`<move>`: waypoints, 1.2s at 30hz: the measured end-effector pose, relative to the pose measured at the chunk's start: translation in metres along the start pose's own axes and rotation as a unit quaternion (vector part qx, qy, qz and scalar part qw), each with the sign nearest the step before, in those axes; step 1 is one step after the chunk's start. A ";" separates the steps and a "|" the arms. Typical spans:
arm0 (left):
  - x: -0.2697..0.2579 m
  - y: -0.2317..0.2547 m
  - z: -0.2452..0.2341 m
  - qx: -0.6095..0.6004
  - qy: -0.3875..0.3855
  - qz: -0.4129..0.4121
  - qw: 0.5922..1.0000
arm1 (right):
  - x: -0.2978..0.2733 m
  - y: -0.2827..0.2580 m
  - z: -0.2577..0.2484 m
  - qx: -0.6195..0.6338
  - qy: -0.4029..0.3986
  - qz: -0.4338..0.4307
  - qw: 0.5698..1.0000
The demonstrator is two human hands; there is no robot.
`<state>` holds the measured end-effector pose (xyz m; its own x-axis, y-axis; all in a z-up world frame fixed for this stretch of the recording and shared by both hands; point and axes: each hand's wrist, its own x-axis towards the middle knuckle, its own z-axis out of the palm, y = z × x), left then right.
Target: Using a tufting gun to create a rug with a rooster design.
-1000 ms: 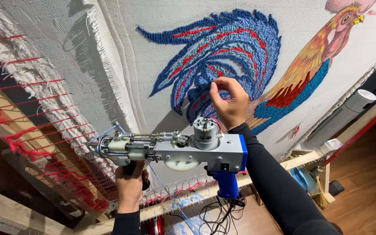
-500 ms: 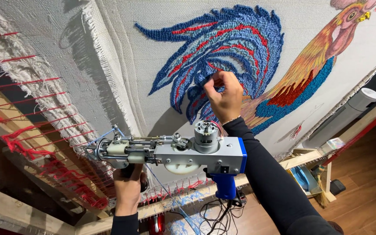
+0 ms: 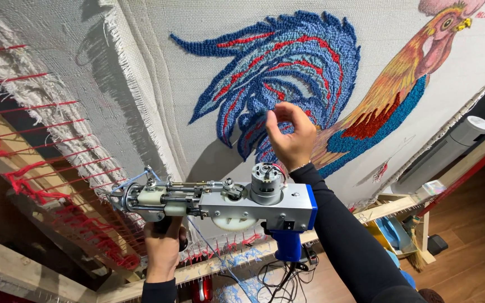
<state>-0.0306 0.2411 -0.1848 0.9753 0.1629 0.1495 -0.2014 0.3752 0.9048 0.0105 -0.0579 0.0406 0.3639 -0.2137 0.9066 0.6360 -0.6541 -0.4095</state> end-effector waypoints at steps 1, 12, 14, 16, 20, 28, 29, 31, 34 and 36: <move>-0.001 0.000 0.000 0.001 0.000 0.000 1.000 | 0.002 0.000 0.002 0.001 0.000 0.000 1.000; -0.010 0.001 0.002 -0.014 0.021 0.000 1.000 | -0.018 0.014 -0.005 -0.002 -0.050 -0.024 0.998; -0.009 -0.014 -0.002 -0.009 0.017 0.004 1.000 | -0.015 0.006 -0.008 -0.038 -0.050 -0.067 0.996; -0.011 -0.015 0.000 -0.002 0.013 0.008 1.000 | -0.014 0.004 -0.006 -0.073 -0.049 -0.109 0.990; -0.017 -0.003 0.009 -0.008 0.008 -0.007 1.000 | -0.011 -0.001 -0.001 -0.190 -0.067 -0.138 0.970; -0.026 0.017 0.023 0.011 0.014 -0.043 0.999 | -0.022 0.018 -0.007 -0.139 -0.081 -0.128 0.979; -0.025 0.012 0.022 0.023 0.018 -0.039 0.999 | -0.019 0.010 -0.007 -0.187 -0.081 -0.144 0.968; -0.024 0.007 0.019 0.036 0.021 -0.035 0.999 | -0.016 -0.001 -0.008 -0.234 -0.081 -0.160 0.956; -0.027 0.005 0.019 0.055 0.008 -0.044 0.997 | -0.018 -0.003 -0.016 -0.233 -0.098 -0.159 0.954; -0.027 0.004 0.023 0.051 0.015 -0.054 0.997 | -0.027 0.002 -0.025 -0.068 -0.092 -0.105 0.988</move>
<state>-0.0560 0.2172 -0.1757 0.9873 0.1542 0.0387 -0.0836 0.2969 0.9512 -0.0151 -0.0719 0.0179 0.3587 0.0642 0.9313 0.6176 -0.7644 -0.1852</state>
